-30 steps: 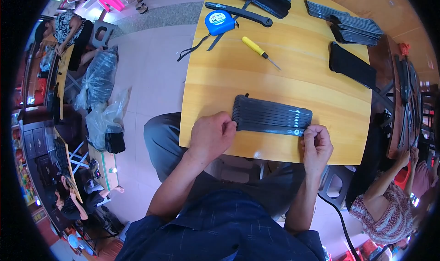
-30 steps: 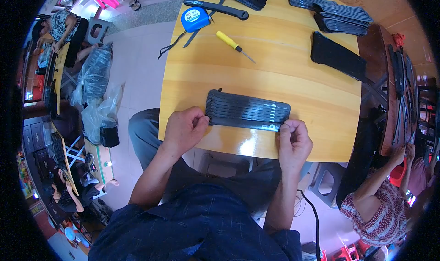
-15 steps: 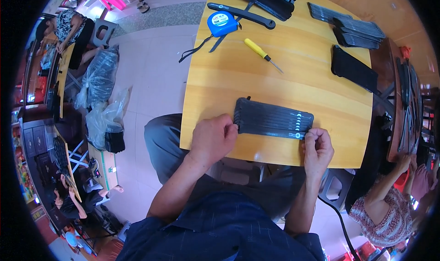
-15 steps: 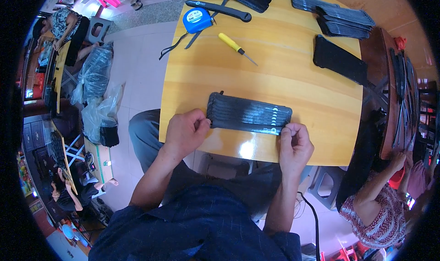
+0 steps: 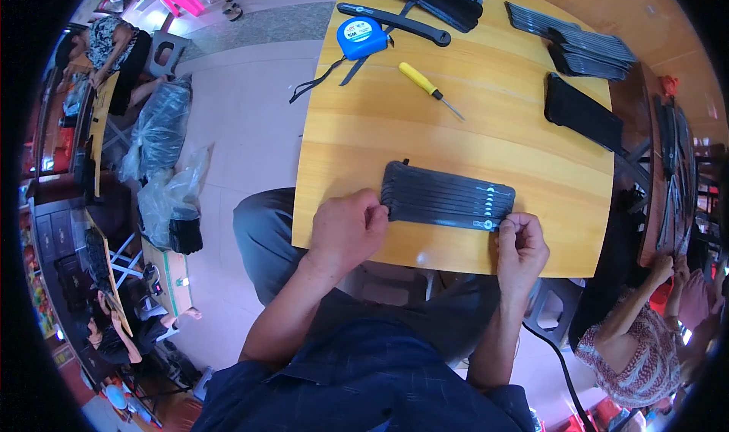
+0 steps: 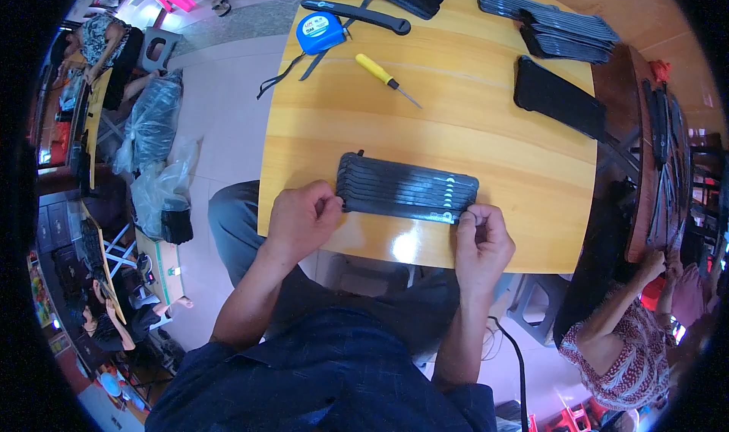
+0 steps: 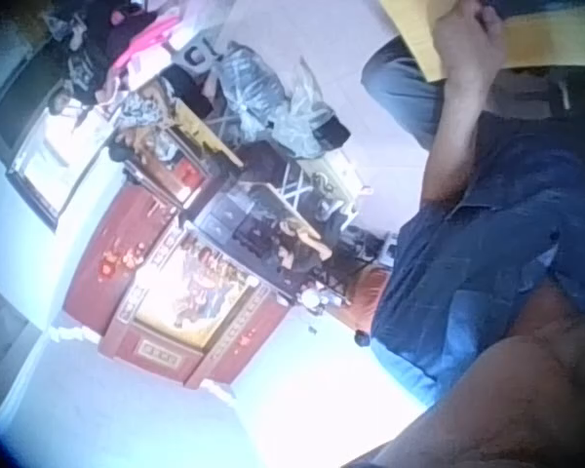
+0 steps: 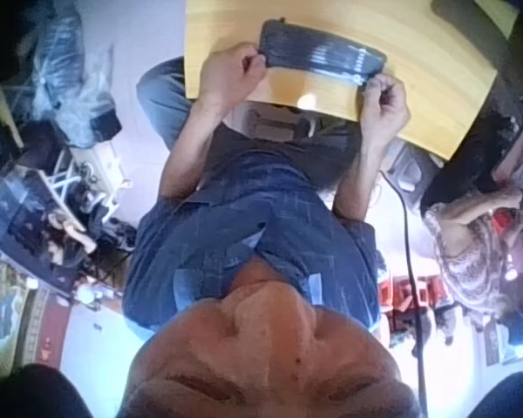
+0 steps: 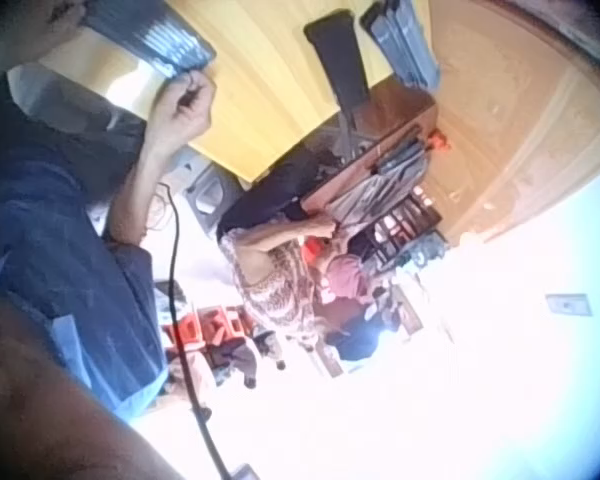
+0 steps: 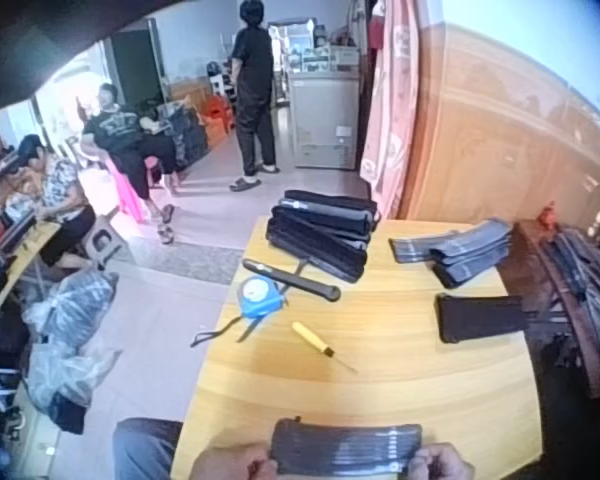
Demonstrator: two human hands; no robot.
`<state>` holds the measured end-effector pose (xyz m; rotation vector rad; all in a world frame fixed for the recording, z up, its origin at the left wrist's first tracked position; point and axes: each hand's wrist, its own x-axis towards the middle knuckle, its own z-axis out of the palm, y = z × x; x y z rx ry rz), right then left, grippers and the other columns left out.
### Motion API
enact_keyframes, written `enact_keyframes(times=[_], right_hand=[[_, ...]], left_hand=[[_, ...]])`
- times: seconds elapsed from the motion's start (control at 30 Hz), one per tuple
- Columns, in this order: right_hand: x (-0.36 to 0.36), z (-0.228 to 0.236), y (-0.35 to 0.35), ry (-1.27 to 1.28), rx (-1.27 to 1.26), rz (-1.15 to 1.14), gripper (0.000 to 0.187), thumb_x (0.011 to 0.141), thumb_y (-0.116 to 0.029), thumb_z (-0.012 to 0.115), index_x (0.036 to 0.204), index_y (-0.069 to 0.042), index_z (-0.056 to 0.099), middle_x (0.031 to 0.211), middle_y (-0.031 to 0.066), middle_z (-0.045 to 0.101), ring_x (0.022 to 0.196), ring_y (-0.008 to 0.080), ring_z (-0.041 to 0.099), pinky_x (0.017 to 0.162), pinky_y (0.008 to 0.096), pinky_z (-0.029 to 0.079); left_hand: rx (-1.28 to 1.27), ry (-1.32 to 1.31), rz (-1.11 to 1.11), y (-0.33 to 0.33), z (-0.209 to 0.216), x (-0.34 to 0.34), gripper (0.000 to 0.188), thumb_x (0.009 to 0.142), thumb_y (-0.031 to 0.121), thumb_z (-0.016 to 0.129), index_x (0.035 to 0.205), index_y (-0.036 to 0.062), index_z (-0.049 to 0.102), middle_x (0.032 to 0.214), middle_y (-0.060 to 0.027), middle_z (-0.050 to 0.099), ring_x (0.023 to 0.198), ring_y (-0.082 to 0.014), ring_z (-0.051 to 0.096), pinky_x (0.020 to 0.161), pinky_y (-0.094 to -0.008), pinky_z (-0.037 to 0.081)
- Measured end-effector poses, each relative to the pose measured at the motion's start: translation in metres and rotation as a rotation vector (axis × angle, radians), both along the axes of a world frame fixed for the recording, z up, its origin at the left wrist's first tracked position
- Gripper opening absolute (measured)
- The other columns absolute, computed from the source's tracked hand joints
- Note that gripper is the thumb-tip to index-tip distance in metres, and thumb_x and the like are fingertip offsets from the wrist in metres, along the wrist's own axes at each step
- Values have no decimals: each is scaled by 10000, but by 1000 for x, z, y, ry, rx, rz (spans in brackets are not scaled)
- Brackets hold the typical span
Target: The recorder uses a tape measure and a small tool to measure and inspect black plastic components on a desk.
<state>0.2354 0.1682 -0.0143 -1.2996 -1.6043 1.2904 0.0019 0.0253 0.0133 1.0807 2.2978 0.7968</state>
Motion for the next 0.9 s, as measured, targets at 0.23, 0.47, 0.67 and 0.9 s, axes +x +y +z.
enact_keyframes(times=[0.23,0.47,0.67,0.9], right_hand=[[0,1,-1,-47,9,3,20,948,16,650,946,3,635,765,-45,590,676,12,503,613,178,424],[1,5,-1,-62,-5,6,13,959,6,650,952,6,638,770,-45,593,688,22,512,625,189,433],[1,10,-3,-103,12,27,17,959,-1,653,949,9,645,761,-23,597,688,41,525,625,209,446],[0,13,-3,-270,153,27,42,934,-27,671,927,10,651,744,50,616,657,104,566,623,264,476]], left_hand=[[28,4,0,-2,-3,0,182,891,171,704,778,45,637,592,-128,607,513,-273,610,520,-383,463],[-44,-47,9,2,5,1,166,894,184,686,794,56,653,697,-158,673,680,-388,675,634,-468,531],[-52,-49,-2,1,5,-1,175,893,176,688,786,43,649,690,-162,670,668,-387,673,627,-461,530],[-51,-47,-9,2,6,0,176,893,173,689,785,40,648,684,-164,668,662,-385,672,623,-457,531]])
